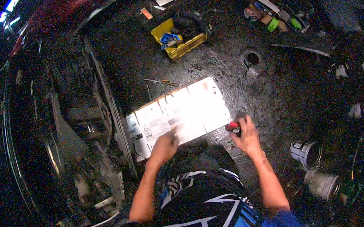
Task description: The person works on various components in the engine bay of a vehicle using pliers and a rag.
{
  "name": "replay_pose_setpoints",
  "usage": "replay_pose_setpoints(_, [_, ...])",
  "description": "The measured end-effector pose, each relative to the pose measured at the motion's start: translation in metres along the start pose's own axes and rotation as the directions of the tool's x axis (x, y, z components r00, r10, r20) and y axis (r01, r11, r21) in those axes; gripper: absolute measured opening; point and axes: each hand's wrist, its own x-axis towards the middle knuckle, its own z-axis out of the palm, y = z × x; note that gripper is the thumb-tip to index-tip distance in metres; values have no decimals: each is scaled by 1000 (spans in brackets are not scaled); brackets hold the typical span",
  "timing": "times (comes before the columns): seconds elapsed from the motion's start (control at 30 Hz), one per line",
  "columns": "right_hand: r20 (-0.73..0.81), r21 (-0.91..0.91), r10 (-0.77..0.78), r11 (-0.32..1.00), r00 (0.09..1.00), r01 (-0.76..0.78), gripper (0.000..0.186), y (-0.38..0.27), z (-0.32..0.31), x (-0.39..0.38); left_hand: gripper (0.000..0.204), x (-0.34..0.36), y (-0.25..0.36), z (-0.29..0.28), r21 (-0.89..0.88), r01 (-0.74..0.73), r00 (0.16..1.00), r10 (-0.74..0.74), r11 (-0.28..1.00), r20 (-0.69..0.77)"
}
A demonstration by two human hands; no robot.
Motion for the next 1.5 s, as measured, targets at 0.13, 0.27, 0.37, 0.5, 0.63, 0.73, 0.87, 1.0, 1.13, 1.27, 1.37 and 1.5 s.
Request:
replay_pose_setpoints(0.13, [42, -28, -36, 999, 998, 37, 68, 1, -49, 14, 20, 61, 109, 26, 151, -398, 908, 365, 905, 204])
replay_pose_setpoints(0.27, [-56, -249, -66, 967, 996, 50, 68, 43, -50, 22, 19, 110, 194, 52, 45, -496, 734, 391, 867, 555])
replay_pose_setpoints(0.37, [-302, -255, 98, 950, 948, -179, 69, 103, -35, 23, 19, 156, 233, 91, -137, -531, 584, 478, 836, 656])
replay_pose_setpoints(0.5, [-455, -305, 118, 911, 883, -279, 69, 195, -36, 60, 21, 252, 266, 192, -222, -715, 422, 662, 663, 619])
replay_pose_setpoints(0.63, [-185, -350, 389, 832, 902, -431, 67, 306, -51, 144, 34, 385, 301, 225, -367, -688, 530, 779, 626, 335])
replay_pose_setpoints(0.73, [-119, -488, 333, 801, 935, -348, 63, 357, -69, 205, 48, 484, 323, 164, -459, -361, 807, 519, 812, 283])
replay_pose_setpoints(0.87, [28, -437, 422, 820, 906, -369, 67, 422, -109, 299, 50, 595, 256, 142, -223, -227, 969, 196, 948, -153])
replay_pose_setpoints(1.0, [194, -455, 429, 836, 882, -307, 65, 443, -155, 380, 18, 625, 150, 142, -91, 252, 963, -259, 963, -75])
replay_pose_setpoints(1.13, [400, -419, 284, 902, 871, -101, 63, 464, -145, 468, 15, 520, -32, 253, 212, -28, 795, 150, 977, -587])
replay_pose_setpoints(1.27, [624, -356, 81, 915, 777, 191, 54, 458, -139, 567, 29, 387, 33, 288, -614, 755, 168, -974, 228, -155])
replay_pose_setpoints(1.37, [682, -399, -98, 780, 725, 481, 44, 516, -107, 627, 47, 290, 120, 377, -465, 882, -12, -992, -69, 125])
replay_pose_setpoints(1.5, [880, -172, -206, 701, 428, 692, 41, 442, -82, 673, 42, 290, 263, 379, -583, 801, -228, -969, -133, -92])
